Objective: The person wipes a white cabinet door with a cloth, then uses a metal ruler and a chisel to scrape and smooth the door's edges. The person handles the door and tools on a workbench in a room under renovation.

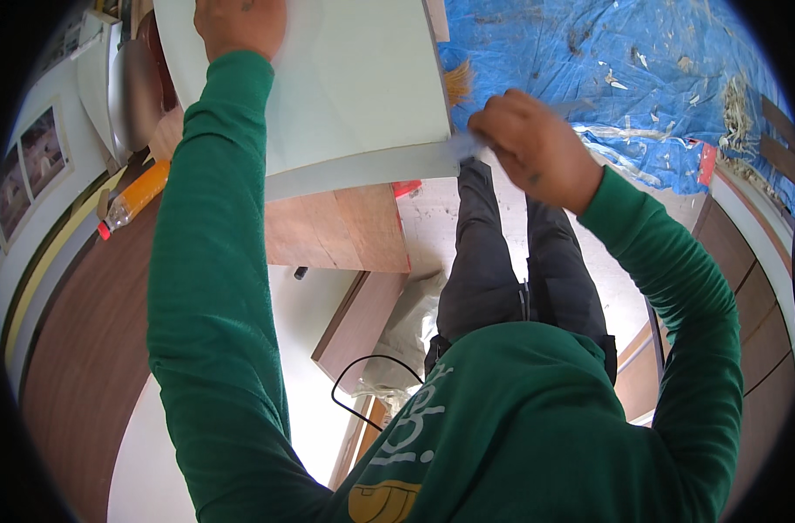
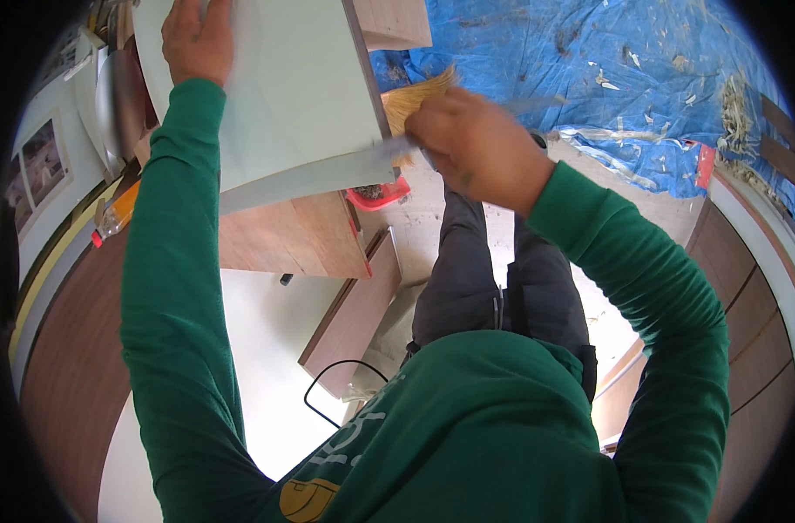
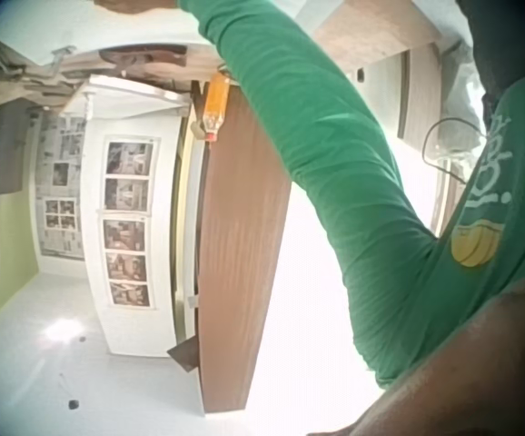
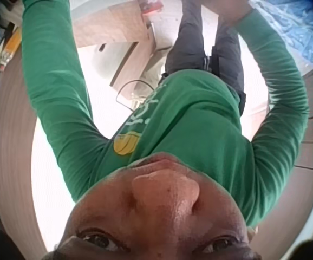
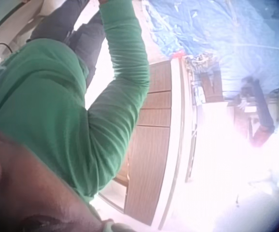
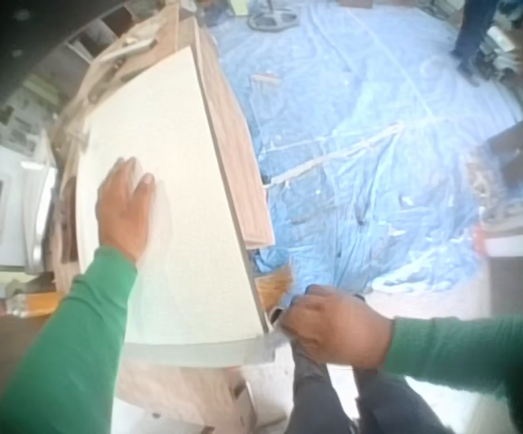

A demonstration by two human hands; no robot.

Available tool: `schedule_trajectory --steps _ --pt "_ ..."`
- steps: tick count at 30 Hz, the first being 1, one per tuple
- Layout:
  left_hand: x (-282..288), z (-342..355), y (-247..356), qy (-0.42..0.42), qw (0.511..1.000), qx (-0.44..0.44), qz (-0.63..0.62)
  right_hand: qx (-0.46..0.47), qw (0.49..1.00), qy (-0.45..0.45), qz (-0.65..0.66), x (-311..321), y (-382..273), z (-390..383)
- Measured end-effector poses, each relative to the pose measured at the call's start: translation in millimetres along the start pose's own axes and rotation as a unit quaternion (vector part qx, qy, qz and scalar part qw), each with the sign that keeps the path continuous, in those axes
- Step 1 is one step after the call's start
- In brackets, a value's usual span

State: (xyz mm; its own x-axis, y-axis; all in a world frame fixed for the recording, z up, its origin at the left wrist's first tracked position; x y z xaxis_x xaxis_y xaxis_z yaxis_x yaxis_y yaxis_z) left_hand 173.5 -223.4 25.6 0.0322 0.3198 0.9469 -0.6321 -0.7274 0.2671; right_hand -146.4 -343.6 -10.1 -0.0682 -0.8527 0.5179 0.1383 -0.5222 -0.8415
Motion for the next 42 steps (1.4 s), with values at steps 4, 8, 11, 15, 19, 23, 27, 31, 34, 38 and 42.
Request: schedule_trajectory --steps 4,8,11,15,19,23,27,31,34,38,42 --pt "-1 0 -2 0.000 1.000 -0.004 0.006 -0.011 0.994 0.092 -0.055 13 21 33" --pt "-3 1 -7 0.009 1.000 -0.015 0.011 -0.086 0.989 0.122 0.020 41 33 95" --pt "-3 4 0 0.011 1.000 -0.014 0.010 -0.074 0.982 0.172 -0.013 50 50 121" --pt "6 0 -12 0.027 0.999 -0.032 0.030 -0.028 0.991 0.124 -0.030 45 46 127" --pt "-7 3 -6 0.037 0.998 -0.043 0.017 -0.019 0.991 -0.007 -0.134 28 40 65" --pt "-6 3 -7 0.037 0.998 -0.050 0.032 0.059 0.993 -0.026 -0.097 6 13 12" --pt "-3 1 -6 0.051 0.996 -0.058 0.039 0.024 0.995 -0.070 -0.073 4 -6 -7" --pt "-2 2 -7 0.041 0.997 -0.059 0.036 -0.070 0.996 0.007 0.049 6 -7 -10" --pt "0 1 -7 0.044 0.997 -0.057 0.036 -0.235 0.944 0.039 0.229 4 -7 1" --pt "-3 -1 -3 0.060 0.996 -0.057 0.020 -0.280 0.901 0.120 0.310 -1 -17 32" --pt "-1 0 -6 0.066 0.995 -0.066 0.017 -0.296 0.921 0.130 0.219 0 -24 49"
Point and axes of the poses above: each hand's wrist, its own z-axis towards the middle knuckle, its own x-axis out of the back of the hand, y = z × x, the point moved 2 cm from there along z, towards the middle knuckle, and after that the axes turned 3 degrees about x, right-handed, at the moved point
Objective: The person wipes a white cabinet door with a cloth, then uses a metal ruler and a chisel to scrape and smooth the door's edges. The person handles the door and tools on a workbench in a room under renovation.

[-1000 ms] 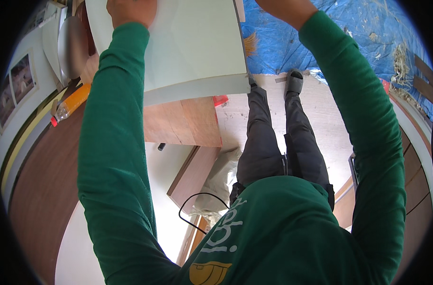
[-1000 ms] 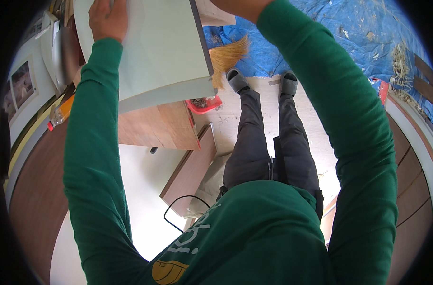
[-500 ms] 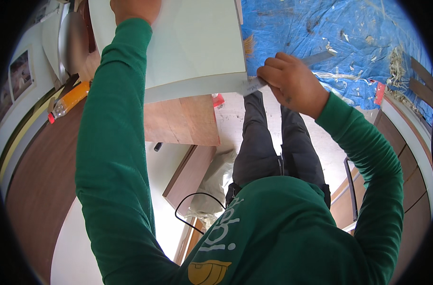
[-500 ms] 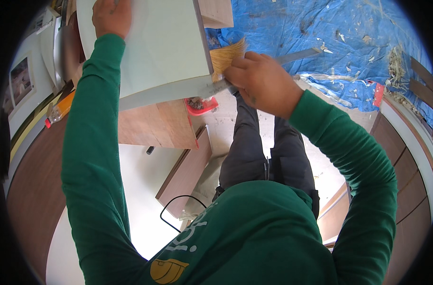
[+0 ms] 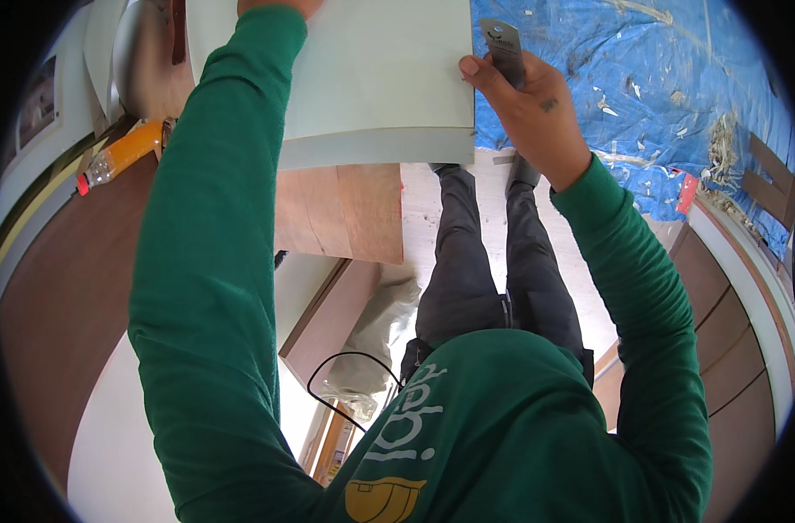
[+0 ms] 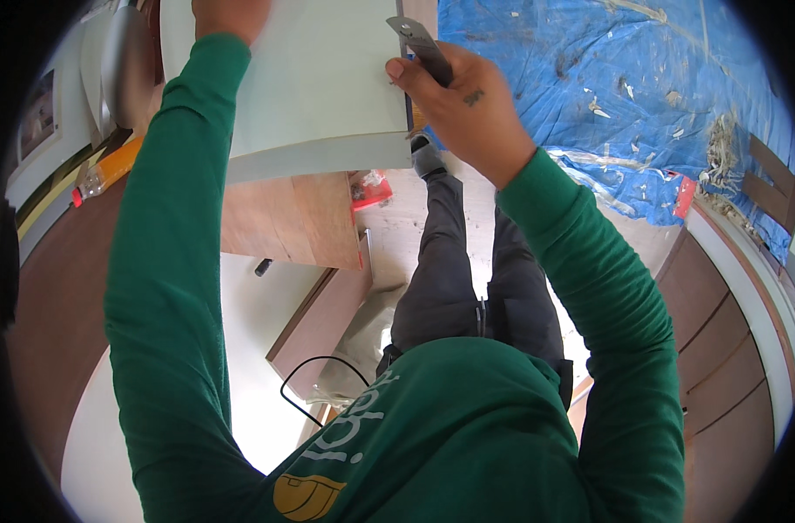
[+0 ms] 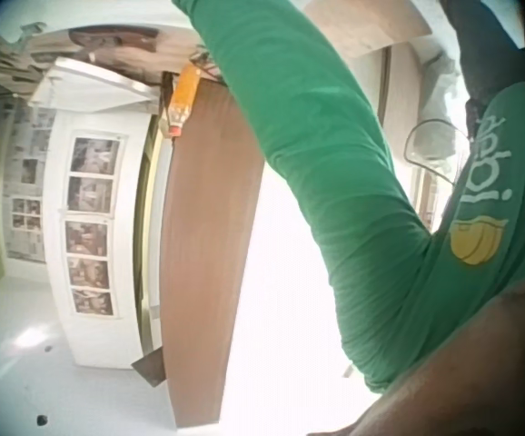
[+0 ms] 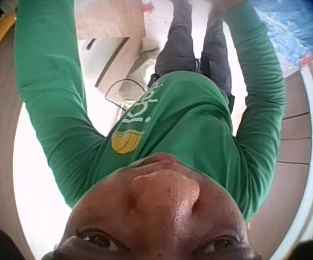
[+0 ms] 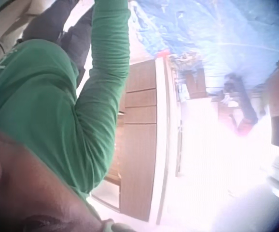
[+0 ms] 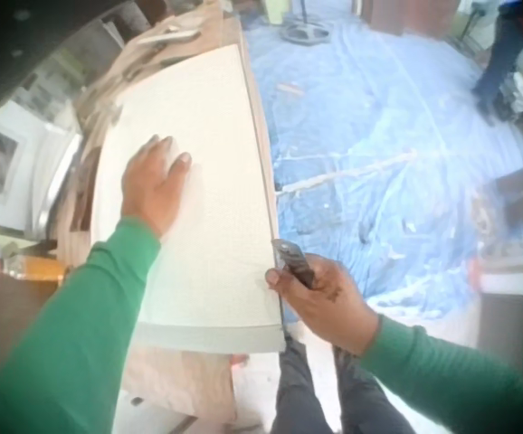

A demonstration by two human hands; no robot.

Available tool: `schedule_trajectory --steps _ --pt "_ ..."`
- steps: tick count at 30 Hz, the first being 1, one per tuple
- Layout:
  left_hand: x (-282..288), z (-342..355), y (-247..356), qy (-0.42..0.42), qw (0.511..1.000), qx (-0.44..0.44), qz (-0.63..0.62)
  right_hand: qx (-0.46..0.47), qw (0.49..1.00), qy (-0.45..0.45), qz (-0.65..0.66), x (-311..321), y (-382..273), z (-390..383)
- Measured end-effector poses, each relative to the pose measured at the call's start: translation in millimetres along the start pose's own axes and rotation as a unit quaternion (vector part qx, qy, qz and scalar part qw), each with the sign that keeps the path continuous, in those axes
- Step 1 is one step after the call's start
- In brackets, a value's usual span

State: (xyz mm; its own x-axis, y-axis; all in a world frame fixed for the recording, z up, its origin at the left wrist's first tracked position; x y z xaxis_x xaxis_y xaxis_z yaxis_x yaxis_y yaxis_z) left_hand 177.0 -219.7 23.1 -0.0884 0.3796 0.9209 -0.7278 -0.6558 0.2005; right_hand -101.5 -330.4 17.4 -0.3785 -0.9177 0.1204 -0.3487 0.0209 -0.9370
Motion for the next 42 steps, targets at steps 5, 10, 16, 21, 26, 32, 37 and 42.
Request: schedule_trajectory --steps 5,10,16,21,26,32,37,42 --pt "-2 -2 -4 0.014 1.000 -0.001 -0.007 0.040 0.998 0.005 -0.054 -3 14 -15" --pt "-3 -3 -3 0.032 0.999 -0.006 -0.007 -0.001 0.994 -0.042 -0.100 4 15 -50" --pt "3 -8 6 0.020 0.999 -0.040 -0.006 -0.183 0.980 -0.068 -0.037 44 54 -98" --pt "18 -24 24 -0.023 0.976 -0.215 0.005 -0.233 0.965 -0.111 -0.034 63 91 -138" --pt "15 -95 70 -0.157 0.940 -0.301 -0.046 -0.349 0.927 -0.106 -0.082 77 107 -152" --pt "61 -173 100 -0.235 0.932 -0.270 -0.064 -0.335 0.938 -0.085 -0.024 69 103 -148" --pt "91 -210 120 -0.251 0.913 -0.294 -0.134 -0.346 0.932 -0.105 0.033 58 84 -139" --pt "94 -275 164 -0.311 0.833 -0.058 -0.455 -0.324 0.923 -0.184 0.096 51 43 -140"
Point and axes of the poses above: each hand's wrist, its own z-axis towards the middle knuckle, its own x-axis out of the back of the hand, y = z × x, the point moved 2 cm from there along z, towards the middle knuckle, and after that the axes turned 3 degrees about x, right-handed, at the moved point
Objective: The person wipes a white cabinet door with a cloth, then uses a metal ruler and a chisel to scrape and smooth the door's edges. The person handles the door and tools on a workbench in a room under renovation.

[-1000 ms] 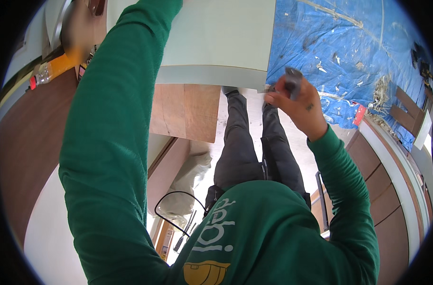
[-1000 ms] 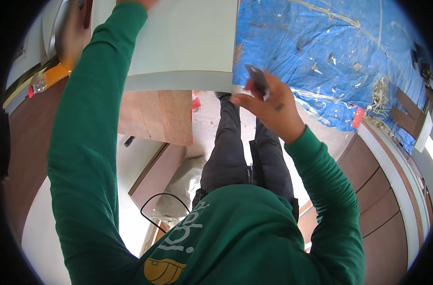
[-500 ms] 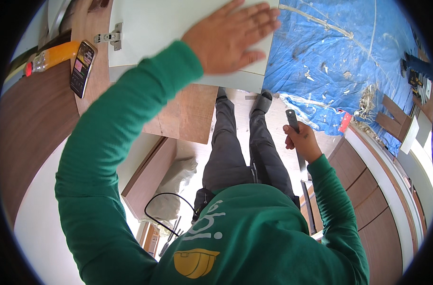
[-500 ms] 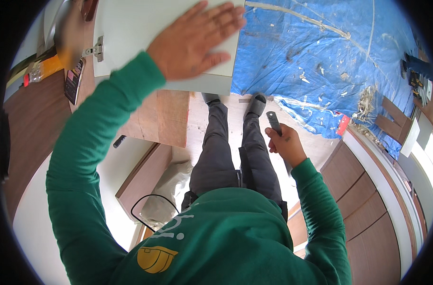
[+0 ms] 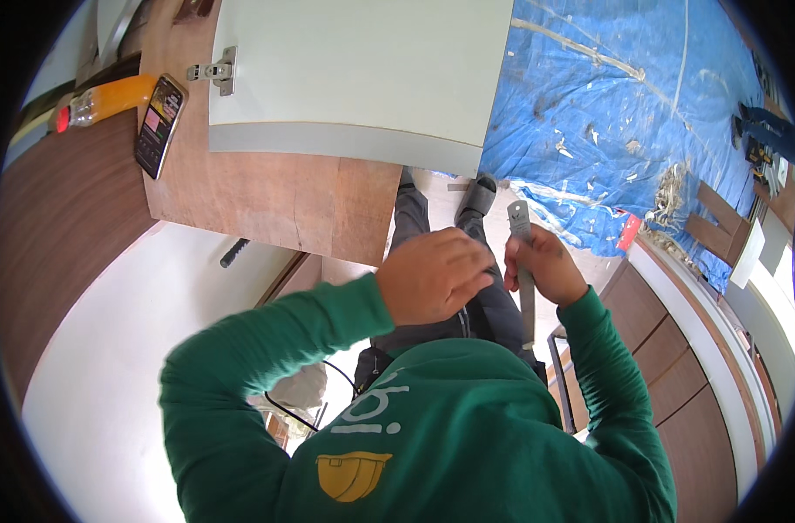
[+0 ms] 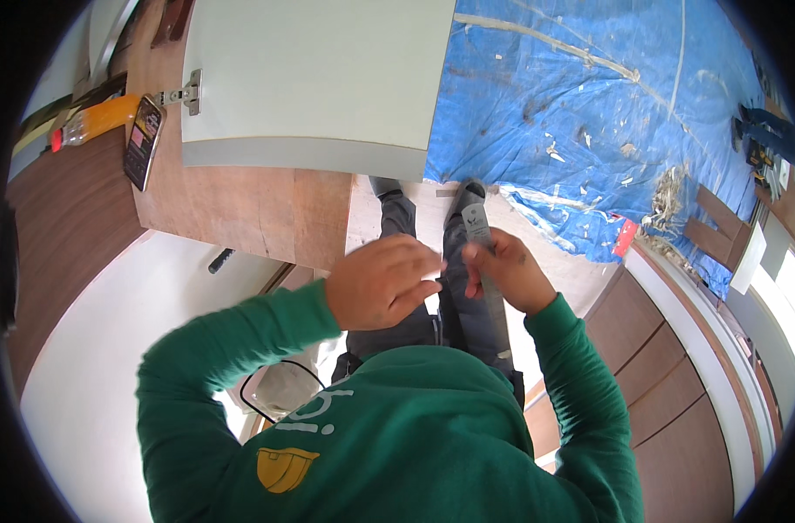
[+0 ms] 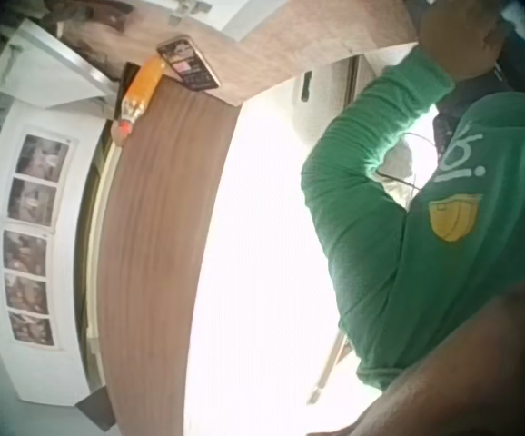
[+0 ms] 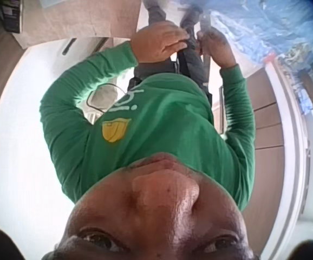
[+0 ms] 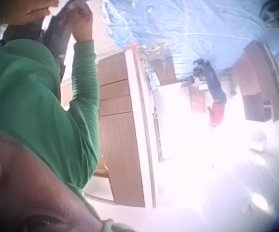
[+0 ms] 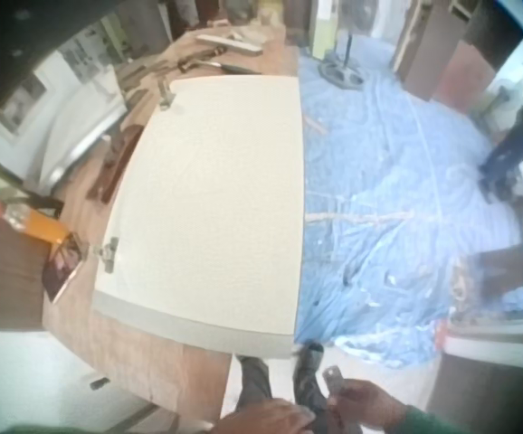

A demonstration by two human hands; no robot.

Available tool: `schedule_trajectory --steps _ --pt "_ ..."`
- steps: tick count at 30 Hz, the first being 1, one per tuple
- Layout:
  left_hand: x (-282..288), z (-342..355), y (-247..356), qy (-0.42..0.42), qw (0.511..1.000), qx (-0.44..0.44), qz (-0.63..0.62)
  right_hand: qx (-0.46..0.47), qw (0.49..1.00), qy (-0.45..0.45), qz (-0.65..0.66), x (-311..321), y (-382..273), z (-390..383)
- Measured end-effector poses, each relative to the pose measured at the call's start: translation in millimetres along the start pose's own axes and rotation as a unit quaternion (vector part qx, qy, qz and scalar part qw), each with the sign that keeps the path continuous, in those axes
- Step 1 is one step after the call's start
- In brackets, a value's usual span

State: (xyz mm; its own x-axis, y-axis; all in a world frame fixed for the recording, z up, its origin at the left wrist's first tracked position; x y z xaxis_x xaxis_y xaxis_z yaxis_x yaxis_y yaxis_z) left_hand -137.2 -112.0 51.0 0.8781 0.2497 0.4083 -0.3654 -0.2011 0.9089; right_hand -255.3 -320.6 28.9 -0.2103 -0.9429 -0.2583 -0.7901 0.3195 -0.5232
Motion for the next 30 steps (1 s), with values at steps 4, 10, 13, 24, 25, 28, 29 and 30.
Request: schedule_trajectory --steps 4,10,13,24,25,28,29,30 --pt "-34 17 9 0.142 0.915 0.243 -0.288 -0.010 0.998 -0.064 -0.011 -10 -11 -12" --pt "-45 15 10 0.224 0.904 0.219 -0.292 -0.023 0.992 -0.116 -0.037 -20 -14 -29" --pt "-21 5 7 0.299 0.870 0.238 -0.311 -0.023 0.985 -0.099 -0.139 -11 -1 -40" --pt "-1 -184 3 0.138 0.932 0.335 -0.031 0.186 0.926 0.022 -0.327 17 -81 -51" --pt "-12 -210 -14 0.125 0.929 0.349 0.016 0.220 0.923 0.023 -0.315 15 -99 -36" --pt "-39 -278 -77 0.095 0.893 0.430 0.094 0.327 0.838 0.082 -0.428 -33 -182 8" --pt "-29 -286 -77 0.053 0.883 0.422 0.199 0.453 0.739 0.075 -0.494 -57 -212 24" --pt "-45 -307 -96 0.008 0.883 0.431 0.185 0.434 0.749 0.074 -0.495 -81 -240 42"
Point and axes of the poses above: each hand's wrist, its own z-axis towards the middle knuckle, its own x-axis out of the back of the hand, y = z × x, the point moved 2 cm from there along z, towards the middle knuckle, and after that the axes turned 3 degrees about x, right-handed, at the moved point
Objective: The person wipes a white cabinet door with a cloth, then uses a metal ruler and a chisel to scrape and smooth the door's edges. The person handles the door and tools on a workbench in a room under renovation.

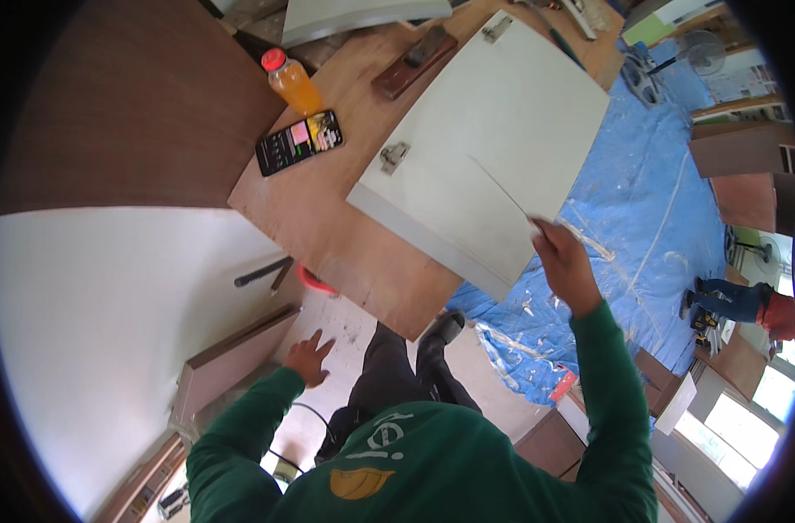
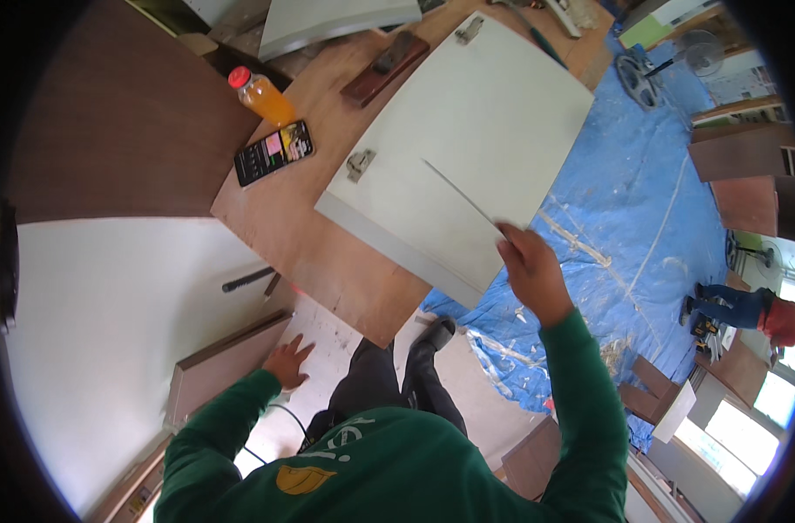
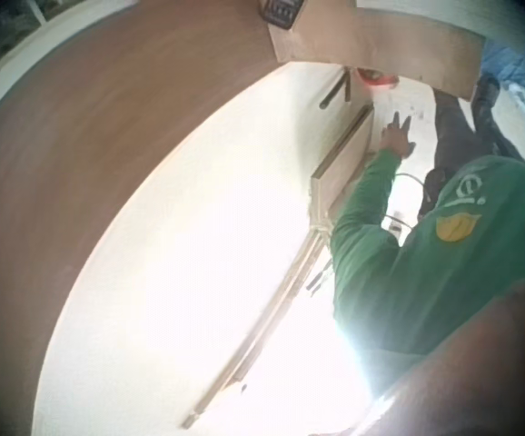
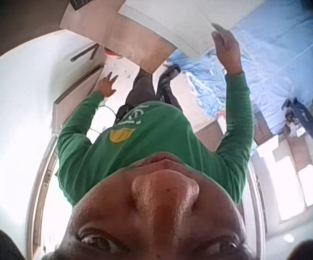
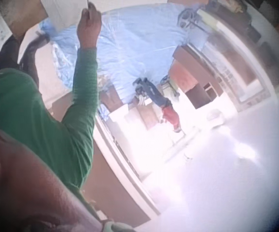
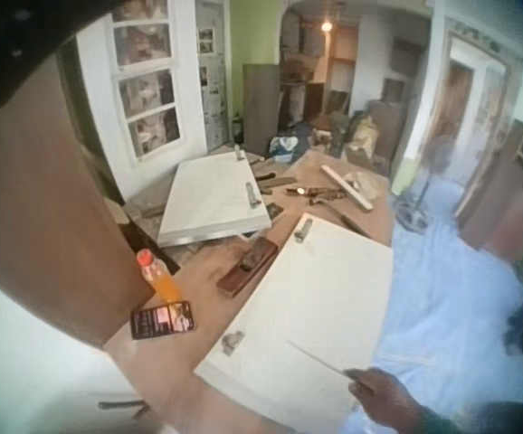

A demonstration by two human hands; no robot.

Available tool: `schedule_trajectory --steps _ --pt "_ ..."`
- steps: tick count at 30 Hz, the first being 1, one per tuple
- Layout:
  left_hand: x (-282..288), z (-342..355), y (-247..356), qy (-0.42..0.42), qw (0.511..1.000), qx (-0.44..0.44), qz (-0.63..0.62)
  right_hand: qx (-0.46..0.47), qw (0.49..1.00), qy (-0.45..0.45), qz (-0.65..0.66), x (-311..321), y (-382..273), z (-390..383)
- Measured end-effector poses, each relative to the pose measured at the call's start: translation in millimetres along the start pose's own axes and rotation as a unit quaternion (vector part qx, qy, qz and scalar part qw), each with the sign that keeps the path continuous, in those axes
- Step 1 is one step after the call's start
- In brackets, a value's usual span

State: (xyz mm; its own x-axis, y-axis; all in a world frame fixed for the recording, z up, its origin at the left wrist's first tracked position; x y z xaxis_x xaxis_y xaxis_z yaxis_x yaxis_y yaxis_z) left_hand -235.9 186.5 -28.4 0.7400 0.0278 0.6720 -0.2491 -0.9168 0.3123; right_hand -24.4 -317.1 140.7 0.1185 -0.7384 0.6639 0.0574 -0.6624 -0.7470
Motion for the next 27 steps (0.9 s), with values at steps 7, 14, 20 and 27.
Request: schedule_trajectory --steps 7,14,20,27 --pt "34 15 18 -0.112 0.987 0.000 -0.118 0.127 0.975 0.009 -0.180 -17 -1 171" --pt "124 24 104 0.087 0.920 -0.211 -0.317 0.158 0.950 -0.047 -0.264 -36 18 245" --pt "234 104 214 0.318 0.849 -0.304 -0.292 0.204 0.947 -0.090 -0.233 -30 39 275" --pt "302 271 263 0.592 0.758 -0.111 -0.250 0.322 0.912 -0.085 -0.238 -27 50 292"
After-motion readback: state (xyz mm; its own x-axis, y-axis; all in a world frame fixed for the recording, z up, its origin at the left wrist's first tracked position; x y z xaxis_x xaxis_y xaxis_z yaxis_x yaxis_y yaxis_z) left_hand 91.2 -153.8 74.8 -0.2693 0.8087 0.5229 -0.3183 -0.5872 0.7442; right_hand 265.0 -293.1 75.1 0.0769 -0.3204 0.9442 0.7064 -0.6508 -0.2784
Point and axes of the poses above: each hand's wrist, its own z-axis towards the middle knuckle, its own x-axis out of the back of the hand, y = z × x, the point moved 2 cm from there along z, towards the middle knuckle, and after that the axes turned 3 degrees about x, right-handed, at the moved point
